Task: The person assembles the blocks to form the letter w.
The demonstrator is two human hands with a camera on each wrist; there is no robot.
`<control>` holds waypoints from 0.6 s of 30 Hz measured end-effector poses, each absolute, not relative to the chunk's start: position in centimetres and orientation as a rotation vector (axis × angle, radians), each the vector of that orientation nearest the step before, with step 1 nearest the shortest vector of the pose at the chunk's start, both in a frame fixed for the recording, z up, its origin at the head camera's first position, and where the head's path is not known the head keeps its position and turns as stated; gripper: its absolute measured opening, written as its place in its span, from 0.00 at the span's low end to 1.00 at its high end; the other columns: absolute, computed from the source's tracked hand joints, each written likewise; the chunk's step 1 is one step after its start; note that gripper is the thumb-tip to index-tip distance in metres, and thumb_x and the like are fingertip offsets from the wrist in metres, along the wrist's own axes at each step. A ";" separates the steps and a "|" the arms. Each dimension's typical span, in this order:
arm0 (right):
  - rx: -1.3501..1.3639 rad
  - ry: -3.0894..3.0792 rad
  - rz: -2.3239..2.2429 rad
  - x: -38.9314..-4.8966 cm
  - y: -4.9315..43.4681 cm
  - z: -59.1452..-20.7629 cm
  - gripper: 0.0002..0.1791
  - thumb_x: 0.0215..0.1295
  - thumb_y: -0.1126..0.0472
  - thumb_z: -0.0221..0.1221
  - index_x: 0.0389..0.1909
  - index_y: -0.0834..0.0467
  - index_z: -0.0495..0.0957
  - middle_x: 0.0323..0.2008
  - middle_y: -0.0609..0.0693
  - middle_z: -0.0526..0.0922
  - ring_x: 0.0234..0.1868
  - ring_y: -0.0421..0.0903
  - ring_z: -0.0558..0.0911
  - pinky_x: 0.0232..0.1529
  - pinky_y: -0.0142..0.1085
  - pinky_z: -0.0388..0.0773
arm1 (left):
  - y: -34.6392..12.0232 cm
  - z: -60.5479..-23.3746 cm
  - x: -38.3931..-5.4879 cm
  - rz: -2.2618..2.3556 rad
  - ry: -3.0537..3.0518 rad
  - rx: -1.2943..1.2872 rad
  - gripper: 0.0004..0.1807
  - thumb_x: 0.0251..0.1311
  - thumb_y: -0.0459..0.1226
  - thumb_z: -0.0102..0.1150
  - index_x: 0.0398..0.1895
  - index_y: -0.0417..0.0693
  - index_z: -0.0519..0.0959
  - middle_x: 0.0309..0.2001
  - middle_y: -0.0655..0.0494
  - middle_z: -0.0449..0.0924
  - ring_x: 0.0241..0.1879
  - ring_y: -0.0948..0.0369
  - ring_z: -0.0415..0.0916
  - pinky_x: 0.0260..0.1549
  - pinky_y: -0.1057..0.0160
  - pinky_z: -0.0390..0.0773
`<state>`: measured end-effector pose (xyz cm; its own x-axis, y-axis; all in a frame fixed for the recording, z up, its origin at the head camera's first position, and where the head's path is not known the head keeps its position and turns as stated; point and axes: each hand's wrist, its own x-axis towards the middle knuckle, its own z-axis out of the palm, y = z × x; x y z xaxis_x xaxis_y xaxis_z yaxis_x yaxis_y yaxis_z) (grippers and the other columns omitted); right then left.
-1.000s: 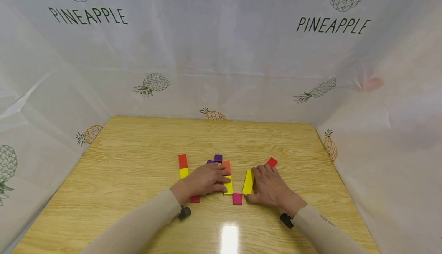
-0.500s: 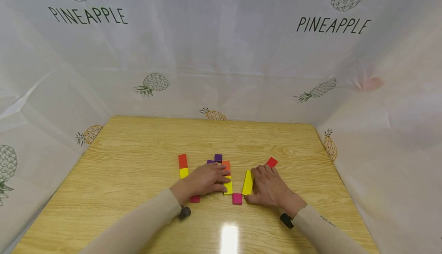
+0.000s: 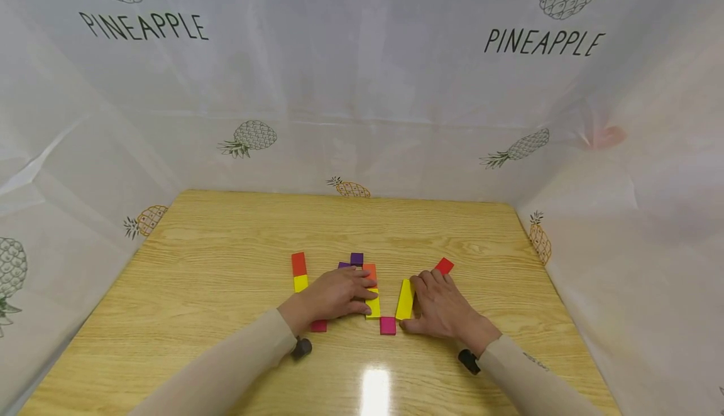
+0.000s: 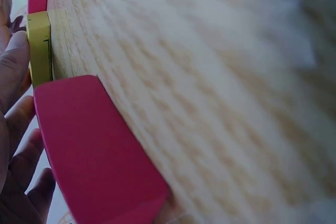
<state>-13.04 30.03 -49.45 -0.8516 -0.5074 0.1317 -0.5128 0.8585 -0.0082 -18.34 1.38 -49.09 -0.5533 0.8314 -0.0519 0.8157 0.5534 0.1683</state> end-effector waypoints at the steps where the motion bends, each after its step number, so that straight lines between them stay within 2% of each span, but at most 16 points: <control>1: 0.801 -2.906 0.067 -13.0 30.0 -49.5 0.48 0.56 0.27 0.68 0.60 0.64 0.78 0.51 0.55 0.79 0.49 0.51 0.74 0.50 0.48 0.75 | 1.4 -49.1 -18.3 0.189 2.656 1.414 0.25 0.75 0.58 0.55 0.70 0.66 0.81 0.74 0.67 0.74 0.79 0.60 0.63 0.81 0.59 0.57; 6: 0.805 -2.887 0.063 -13.0 30.0 -49.4 0.48 0.56 0.27 0.68 0.60 0.65 0.78 0.50 0.54 0.79 0.48 0.51 0.74 0.48 0.47 0.75 | 1.4 -49.0 -18.3 0.191 2.657 1.410 0.24 0.75 0.57 0.56 0.69 0.66 0.81 0.74 0.67 0.74 0.79 0.60 0.63 0.81 0.60 0.57; 18: 0.757 -2.963 0.093 -13.0 30.0 -49.4 0.50 0.57 0.25 0.66 0.63 0.64 0.77 0.53 0.55 0.79 0.53 0.52 0.76 0.53 0.50 0.76 | 1.3 -49.0 -18.3 0.182 2.660 1.411 0.24 0.75 0.58 0.55 0.69 0.68 0.81 0.74 0.67 0.74 0.79 0.61 0.63 0.80 0.60 0.58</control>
